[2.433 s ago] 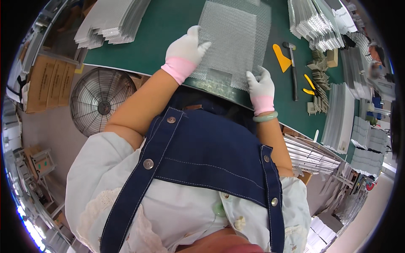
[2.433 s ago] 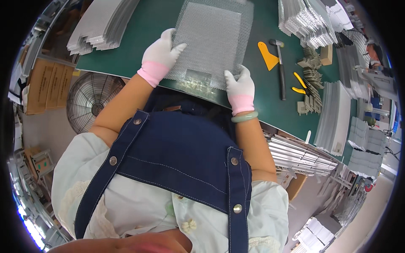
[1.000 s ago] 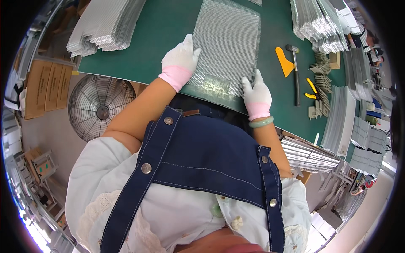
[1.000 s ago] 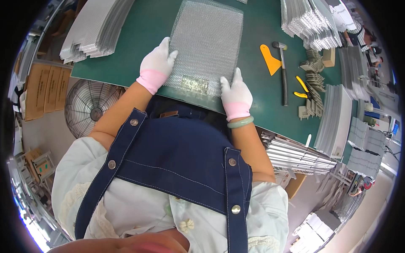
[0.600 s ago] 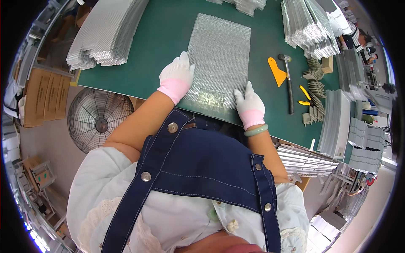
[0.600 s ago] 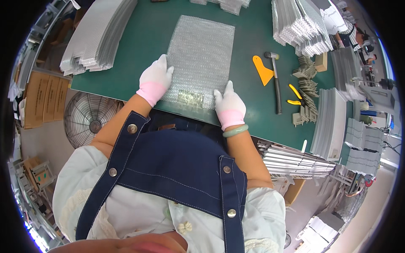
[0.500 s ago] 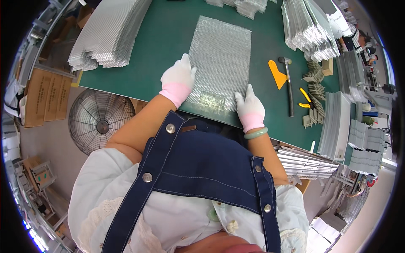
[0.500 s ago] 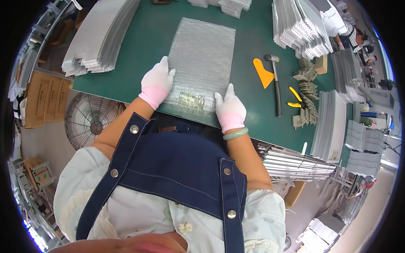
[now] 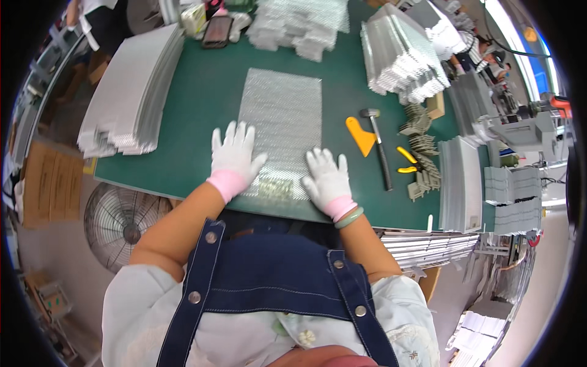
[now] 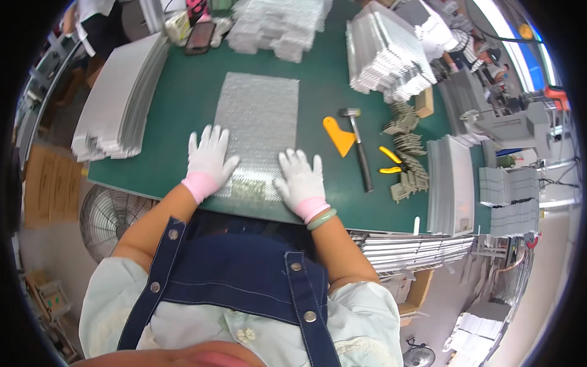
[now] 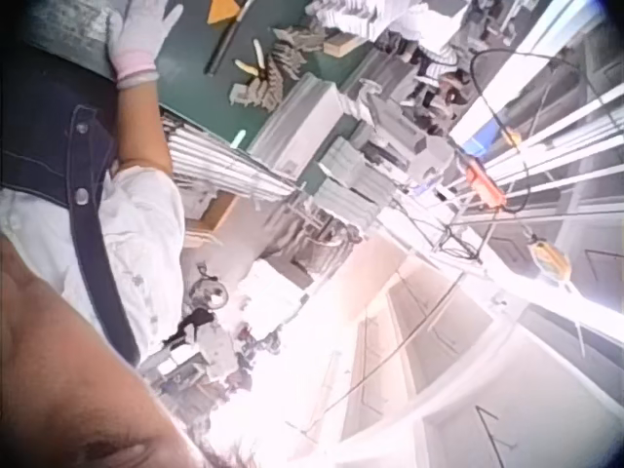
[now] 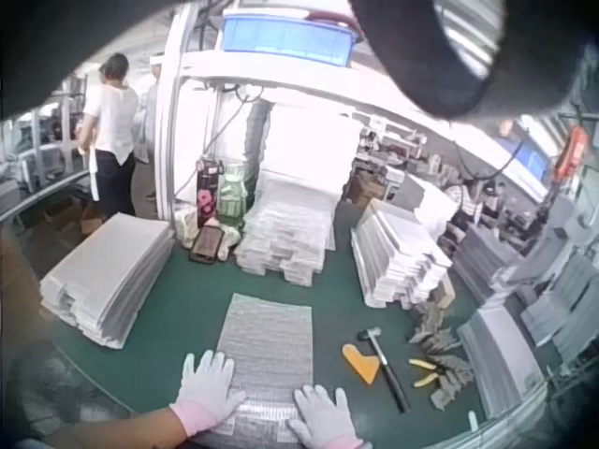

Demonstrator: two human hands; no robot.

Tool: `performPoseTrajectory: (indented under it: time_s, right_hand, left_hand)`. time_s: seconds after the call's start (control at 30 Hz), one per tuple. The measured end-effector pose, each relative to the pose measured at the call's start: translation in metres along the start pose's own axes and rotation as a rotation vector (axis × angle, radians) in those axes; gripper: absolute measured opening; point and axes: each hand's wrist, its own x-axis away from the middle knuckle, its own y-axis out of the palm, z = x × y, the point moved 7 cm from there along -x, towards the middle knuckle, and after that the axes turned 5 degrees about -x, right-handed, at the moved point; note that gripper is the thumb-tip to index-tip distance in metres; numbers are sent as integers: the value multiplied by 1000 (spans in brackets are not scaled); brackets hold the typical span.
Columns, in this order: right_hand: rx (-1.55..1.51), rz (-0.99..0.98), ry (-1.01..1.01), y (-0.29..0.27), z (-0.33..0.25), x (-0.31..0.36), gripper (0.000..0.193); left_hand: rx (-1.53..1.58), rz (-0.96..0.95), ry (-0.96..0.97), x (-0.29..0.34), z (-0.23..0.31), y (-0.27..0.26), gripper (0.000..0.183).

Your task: The person assembles air filters by placing a mesh screen into a frame, inserting a plastic clip, and securing the assembly with a handheld stapler. They then stack the completed units and repeat the process with new materials.

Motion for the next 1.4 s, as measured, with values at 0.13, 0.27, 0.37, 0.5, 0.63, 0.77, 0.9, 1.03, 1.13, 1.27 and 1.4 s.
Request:
performPoseTrajectory:
  time_s: [0.13, 0.27, 0.37, 0.5, 0.63, 0.77, 0.9, 1.03, 1.13, 1.27, 1.4]
  right_hand:
    - [28, -37, -63, -10, -1, -1, 64]
    - [-475, -395, -124, -36, 39, -36, 55]
    - [-453, 146, 69, -143, 109, -125, 39]
    - [-183, 875, 397, -263, 260, -180, 62]
    - [221, 428, 536, -216, 357, -248, 68]
    - [164, 228, 766, -220, 354, -270, 72]
    - [-68, 269, 850, -267, 310, -233, 62]
    - [395, 46, 434, -262, 331, -248, 46]
    - [209, 113, 478, -262, 320, -263, 49]
    - [149, 130, 408, -235, 388, -273, 54]
    - [237, 33, 527, -227, 317, -286, 52]
  left_hand:
    - [11, -189, 141, -5, -11, -13, 80]
    - [-117, -406, 290, -20, -16, -33, 100]
    - [-261, -472, 273, -27, -8, -31, 104]
    - [-368, -577, 299, -41, 6, -31, 105]
    - [-388, -588, 303, -46, 10, -34, 105]
    - [-340, -563, 287, -43, 4, -30, 107]
    - [-341, -510, 292, -39, 4, -27, 108]
    - [-355, -523, 320, -46, 11, -29, 110]
    - [-359, -534, 295, -42, 8, -26, 111]
    - [-320, -489, 344, -52, 14, -30, 109]
    - [-310, -488, 268, -36, -2, -31, 103]
